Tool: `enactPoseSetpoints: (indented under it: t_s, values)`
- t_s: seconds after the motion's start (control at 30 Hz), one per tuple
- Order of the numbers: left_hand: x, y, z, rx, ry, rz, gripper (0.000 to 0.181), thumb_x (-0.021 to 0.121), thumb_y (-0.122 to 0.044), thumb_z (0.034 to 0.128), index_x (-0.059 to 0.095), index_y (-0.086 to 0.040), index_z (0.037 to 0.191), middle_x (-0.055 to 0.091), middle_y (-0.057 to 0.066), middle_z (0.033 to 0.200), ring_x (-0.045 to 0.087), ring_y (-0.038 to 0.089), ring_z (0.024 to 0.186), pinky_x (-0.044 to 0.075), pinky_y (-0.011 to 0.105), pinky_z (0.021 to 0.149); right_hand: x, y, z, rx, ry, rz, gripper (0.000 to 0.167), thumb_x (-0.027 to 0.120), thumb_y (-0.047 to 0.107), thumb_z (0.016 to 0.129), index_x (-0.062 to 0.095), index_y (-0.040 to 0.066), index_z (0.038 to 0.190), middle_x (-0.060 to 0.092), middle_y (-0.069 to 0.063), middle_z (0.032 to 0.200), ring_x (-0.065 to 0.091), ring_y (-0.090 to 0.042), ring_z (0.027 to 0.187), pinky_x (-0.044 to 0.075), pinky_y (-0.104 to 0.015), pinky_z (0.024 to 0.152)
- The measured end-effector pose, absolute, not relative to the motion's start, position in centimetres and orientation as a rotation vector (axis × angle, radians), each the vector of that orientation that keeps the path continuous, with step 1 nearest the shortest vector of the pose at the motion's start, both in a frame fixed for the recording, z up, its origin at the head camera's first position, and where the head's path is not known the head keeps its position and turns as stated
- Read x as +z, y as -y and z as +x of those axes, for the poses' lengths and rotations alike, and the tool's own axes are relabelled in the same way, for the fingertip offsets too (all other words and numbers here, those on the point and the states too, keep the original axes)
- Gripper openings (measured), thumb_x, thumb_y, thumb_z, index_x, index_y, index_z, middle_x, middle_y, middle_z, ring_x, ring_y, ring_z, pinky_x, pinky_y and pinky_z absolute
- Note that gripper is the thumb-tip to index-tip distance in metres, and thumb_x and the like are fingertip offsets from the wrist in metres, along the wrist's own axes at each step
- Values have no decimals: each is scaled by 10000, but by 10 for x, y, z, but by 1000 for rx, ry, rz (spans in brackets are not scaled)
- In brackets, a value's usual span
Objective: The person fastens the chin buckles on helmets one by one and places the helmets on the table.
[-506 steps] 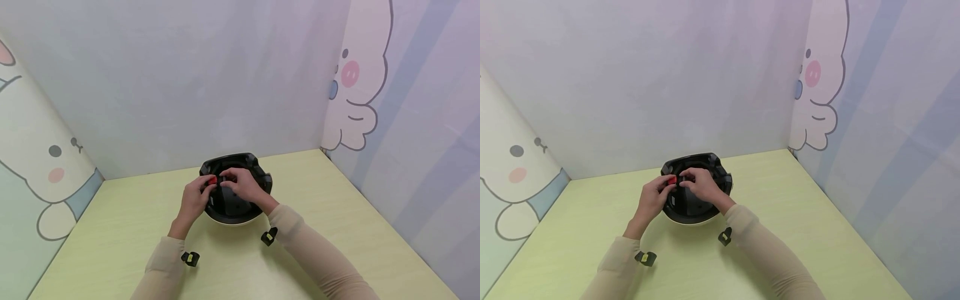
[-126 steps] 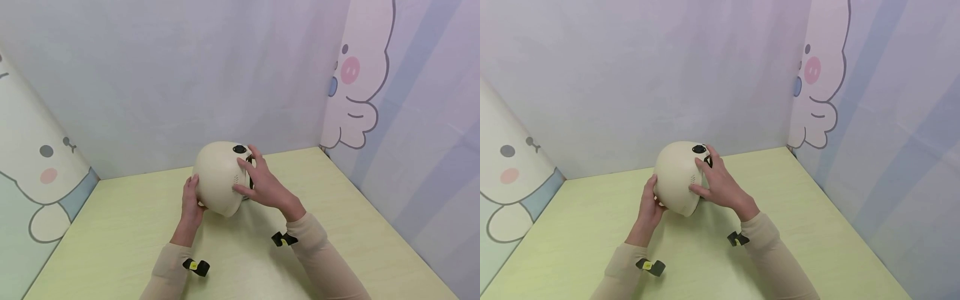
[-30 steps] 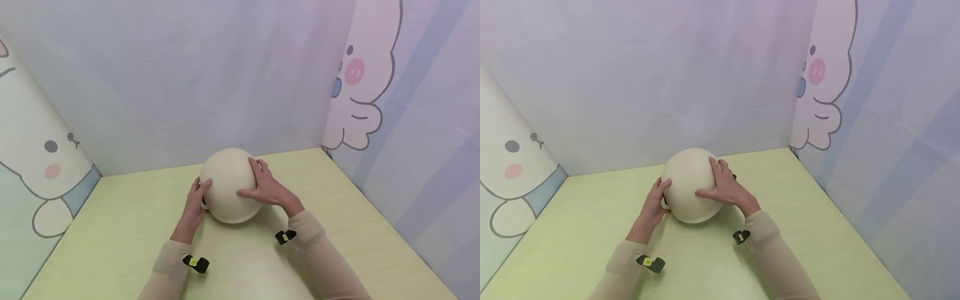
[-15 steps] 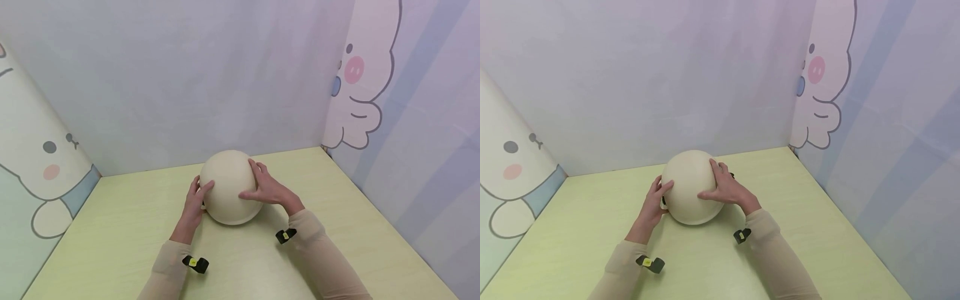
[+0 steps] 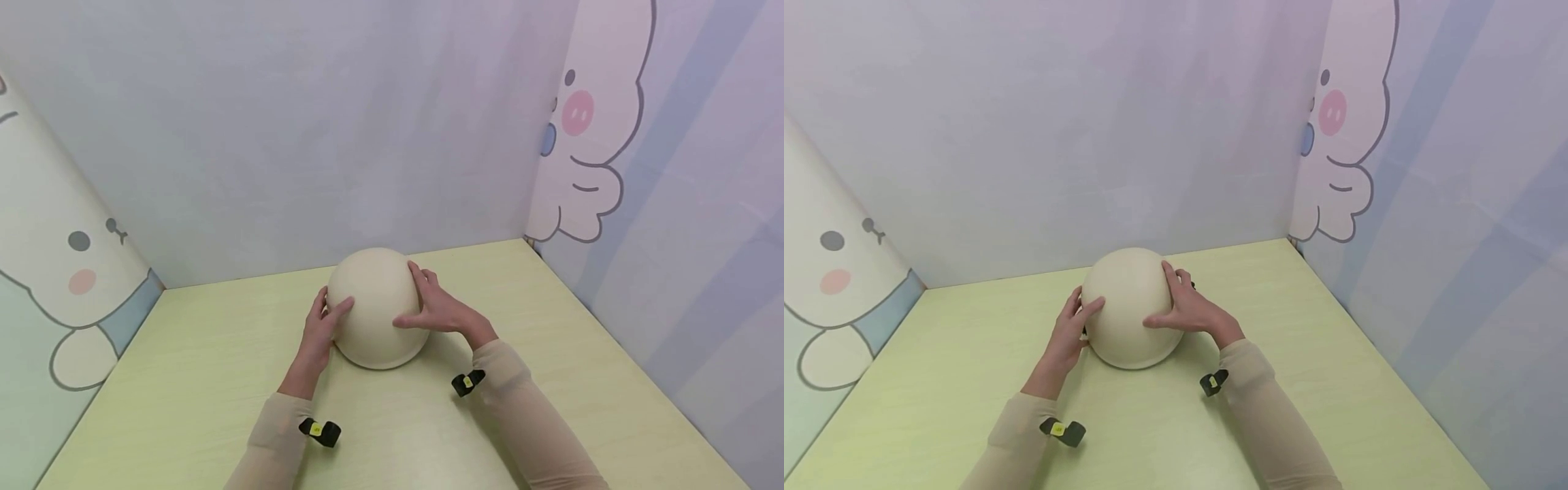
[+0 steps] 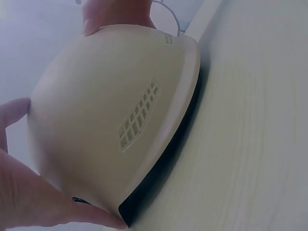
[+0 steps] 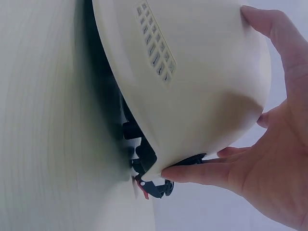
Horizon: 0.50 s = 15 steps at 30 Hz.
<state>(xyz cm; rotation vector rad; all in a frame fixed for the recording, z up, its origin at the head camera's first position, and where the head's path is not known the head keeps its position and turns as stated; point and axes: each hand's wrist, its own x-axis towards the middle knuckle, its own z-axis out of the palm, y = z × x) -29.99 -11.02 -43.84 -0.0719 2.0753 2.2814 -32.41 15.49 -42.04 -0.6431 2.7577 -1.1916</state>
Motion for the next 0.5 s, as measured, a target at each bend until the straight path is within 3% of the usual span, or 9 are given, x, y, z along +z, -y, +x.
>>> enactPoseSetpoints:
  t_s: [0.23,0.5]
  values:
    - [-439,110,-302,2254,-2117,-50,912,742,-373,906,185,-220,1612,120,71,1652,268,352,1451,272,582,1131,-421,-157,-326,-1192,-2747,-640,1279,823,593,721,-33,262,1613,155,-150,1551,406,-356,1322,415,-513,1051]
    - [-440,110,-301,2250,-2129,-47,913,748,-356,905,187,-221,1613,132,71,1649,286,356,1436,289,581,1122,-422,-159,-326,-1195,-2740,-638,1287,835,586,715,-34,279,1613,177,-155,1535,405,-356,1315,414,-514,1050]
